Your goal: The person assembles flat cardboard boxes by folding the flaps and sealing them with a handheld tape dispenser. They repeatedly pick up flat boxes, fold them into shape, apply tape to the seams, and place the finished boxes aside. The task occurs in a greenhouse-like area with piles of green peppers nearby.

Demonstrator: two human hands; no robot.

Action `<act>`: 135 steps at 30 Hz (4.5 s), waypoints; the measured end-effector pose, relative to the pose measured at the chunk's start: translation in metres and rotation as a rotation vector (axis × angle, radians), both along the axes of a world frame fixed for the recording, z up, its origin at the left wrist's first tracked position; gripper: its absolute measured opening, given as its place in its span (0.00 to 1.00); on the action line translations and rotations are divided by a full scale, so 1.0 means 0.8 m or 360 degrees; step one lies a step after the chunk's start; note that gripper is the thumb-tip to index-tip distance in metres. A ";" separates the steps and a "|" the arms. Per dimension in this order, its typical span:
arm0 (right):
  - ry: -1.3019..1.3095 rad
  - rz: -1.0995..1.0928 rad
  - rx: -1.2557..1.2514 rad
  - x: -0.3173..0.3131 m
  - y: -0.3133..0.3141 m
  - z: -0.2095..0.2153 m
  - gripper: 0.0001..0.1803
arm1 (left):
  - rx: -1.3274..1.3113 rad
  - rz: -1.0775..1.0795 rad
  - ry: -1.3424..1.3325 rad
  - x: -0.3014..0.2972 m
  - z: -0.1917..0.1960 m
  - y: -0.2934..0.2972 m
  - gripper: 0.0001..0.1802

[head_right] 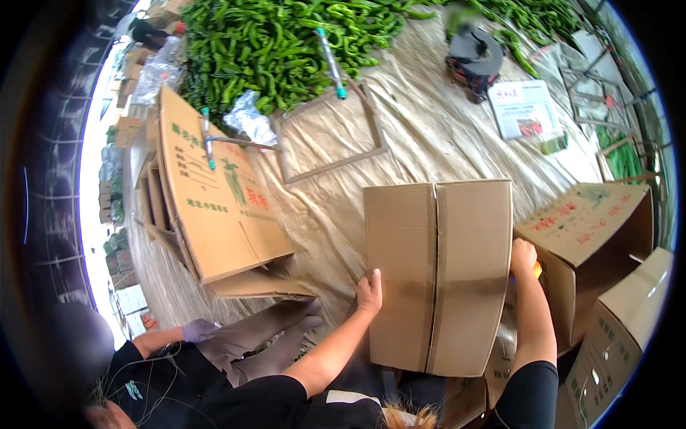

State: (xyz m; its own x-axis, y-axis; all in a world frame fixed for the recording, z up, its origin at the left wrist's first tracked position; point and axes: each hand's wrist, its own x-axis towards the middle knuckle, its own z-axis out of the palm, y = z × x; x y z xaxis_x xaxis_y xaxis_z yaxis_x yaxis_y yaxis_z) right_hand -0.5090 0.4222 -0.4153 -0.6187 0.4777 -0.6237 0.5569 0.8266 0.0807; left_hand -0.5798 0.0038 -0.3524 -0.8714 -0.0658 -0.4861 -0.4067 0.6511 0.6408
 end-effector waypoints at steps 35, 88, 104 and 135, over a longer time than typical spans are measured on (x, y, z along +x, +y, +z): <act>0.1562 -0.0751 -0.0662 0.136 -0.065 0.232 0.29 | 0.1421 -0.0277 -0.0680 0.001 0.239 -0.005 0.50; 0.0545 0.0221 -0.0980 0.131 0.039 0.404 0.20 | 0.2527 0.1562 -0.0551 0.079 0.494 -0.154 0.27; 0.0858 -0.0883 -0.0643 0.187 0.304 0.348 0.27 | 0.2683 0.0913 0.0007 0.008 0.233 -0.024 0.19; 0.0390 -0.1696 -0.1303 -0.074 0.461 0.419 0.19 | -0.0822 -0.2429 -0.0881 -0.469 0.181 0.575 0.24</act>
